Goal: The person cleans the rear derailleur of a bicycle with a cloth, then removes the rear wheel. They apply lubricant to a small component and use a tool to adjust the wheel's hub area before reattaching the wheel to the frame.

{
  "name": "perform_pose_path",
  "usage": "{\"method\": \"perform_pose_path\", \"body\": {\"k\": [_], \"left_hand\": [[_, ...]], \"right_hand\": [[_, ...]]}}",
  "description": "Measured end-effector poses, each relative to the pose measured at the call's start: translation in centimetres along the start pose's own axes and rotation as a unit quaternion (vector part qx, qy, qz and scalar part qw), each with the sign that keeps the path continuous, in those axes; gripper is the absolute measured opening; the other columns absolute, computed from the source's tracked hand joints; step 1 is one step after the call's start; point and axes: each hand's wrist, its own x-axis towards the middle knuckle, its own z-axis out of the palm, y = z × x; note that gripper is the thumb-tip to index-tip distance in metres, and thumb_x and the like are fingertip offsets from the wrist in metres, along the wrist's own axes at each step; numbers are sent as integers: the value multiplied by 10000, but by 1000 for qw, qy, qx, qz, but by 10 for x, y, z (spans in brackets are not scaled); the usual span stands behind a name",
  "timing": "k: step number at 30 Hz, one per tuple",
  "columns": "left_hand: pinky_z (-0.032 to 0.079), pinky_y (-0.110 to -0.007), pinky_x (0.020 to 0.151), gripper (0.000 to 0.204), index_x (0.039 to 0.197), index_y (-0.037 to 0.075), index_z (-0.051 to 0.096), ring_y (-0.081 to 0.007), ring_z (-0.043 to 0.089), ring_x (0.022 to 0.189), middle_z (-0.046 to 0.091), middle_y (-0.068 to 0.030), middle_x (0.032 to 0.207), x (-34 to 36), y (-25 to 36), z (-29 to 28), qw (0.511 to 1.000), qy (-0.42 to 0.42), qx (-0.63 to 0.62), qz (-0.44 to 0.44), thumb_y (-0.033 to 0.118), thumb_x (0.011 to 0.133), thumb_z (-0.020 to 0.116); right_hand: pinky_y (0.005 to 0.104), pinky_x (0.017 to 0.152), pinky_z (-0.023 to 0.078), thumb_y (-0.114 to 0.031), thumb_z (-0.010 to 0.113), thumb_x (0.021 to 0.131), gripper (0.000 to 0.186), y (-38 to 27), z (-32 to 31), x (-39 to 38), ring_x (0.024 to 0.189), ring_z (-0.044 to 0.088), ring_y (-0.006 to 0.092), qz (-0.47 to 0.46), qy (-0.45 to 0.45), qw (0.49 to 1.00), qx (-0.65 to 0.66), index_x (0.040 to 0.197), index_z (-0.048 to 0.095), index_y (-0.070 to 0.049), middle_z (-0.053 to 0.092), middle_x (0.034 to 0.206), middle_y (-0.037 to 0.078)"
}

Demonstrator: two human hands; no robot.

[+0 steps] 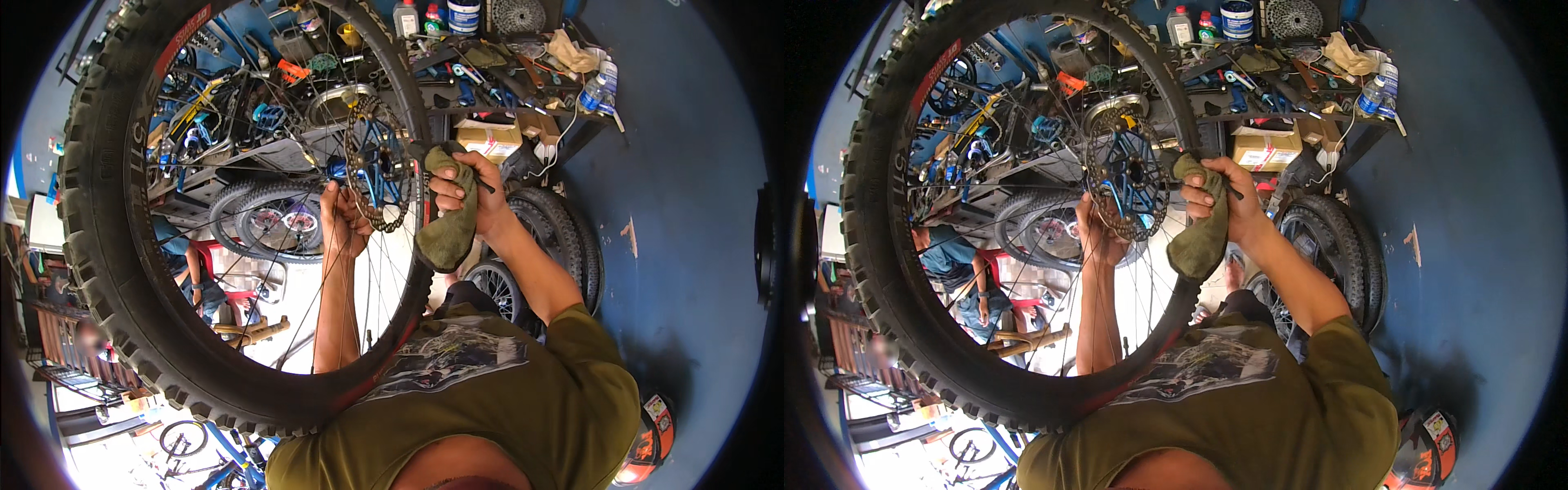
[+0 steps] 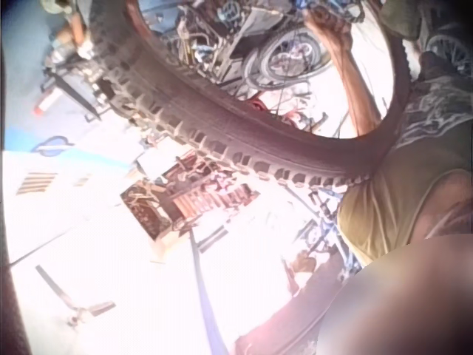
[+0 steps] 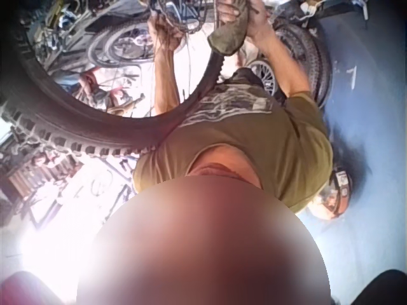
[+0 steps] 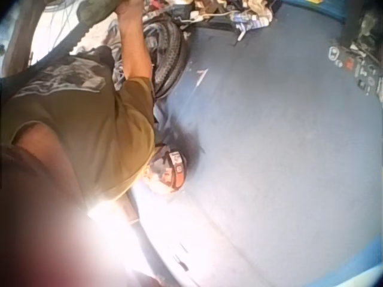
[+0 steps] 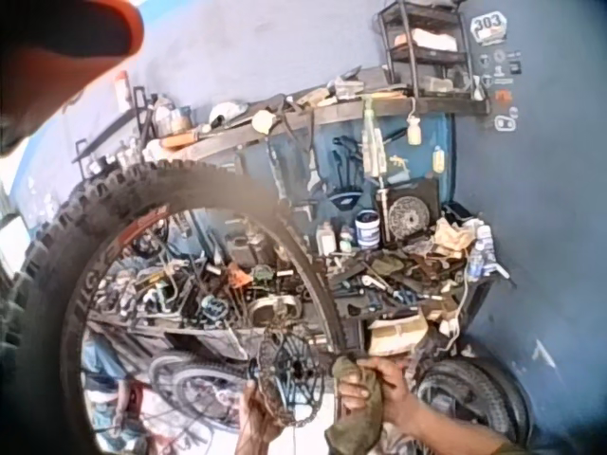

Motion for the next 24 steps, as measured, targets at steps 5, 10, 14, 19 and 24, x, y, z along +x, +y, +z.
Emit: {"method": "perform_pose_path", "body": {"k": [5,10,14,19,24], "left_hand": [[233,-221,348,373,795,207,596,-48,384,406,466,101,588,-1,2,-2,1000,19,-2,-8,552,933,621],[196,-224,340,387,760,216,582,-51,329,384,426,90,552,-1,4,4,1000,-1,14,-4,565,920,626],[194,-211,331,403,831,182,597,-41,316,377,427,84,546,0,5,-2,1000,-15,-4,-3,569,939,576],[239,-213,320,437,932,137,631,-50,399,392,535,76,648,3,4,-8,1000,-23,-16,0,573,933,589],[265,-211,325,439,800,174,549,-58,438,415,516,76,649,-1,5,-8,1000,-22,-22,1,590,935,592]], "right_hand": [[258,509,367,-222,475,990,231,14,11,3,592,454,101,70,-45,996,-15,955,538,-3,535,833,31],[255,481,343,-237,491,984,221,13,26,29,520,409,99,58,24,995,-77,915,532,-31,449,656,18],[268,495,385,-137,565,911,172,15,28,33,540,481,91,30,149,905,-397,939,634,18,529,662,39],[354,764,530,-89,628,826,521,-4,7,39,839,645,245,-167,-41,507,-845,1343,654,-151,689,949,64],[391,793,576,-98,713,784,681,-10,27,17,903,678,278,-153,95,342,-922,1423,588,-299,673,1051,54]]}}
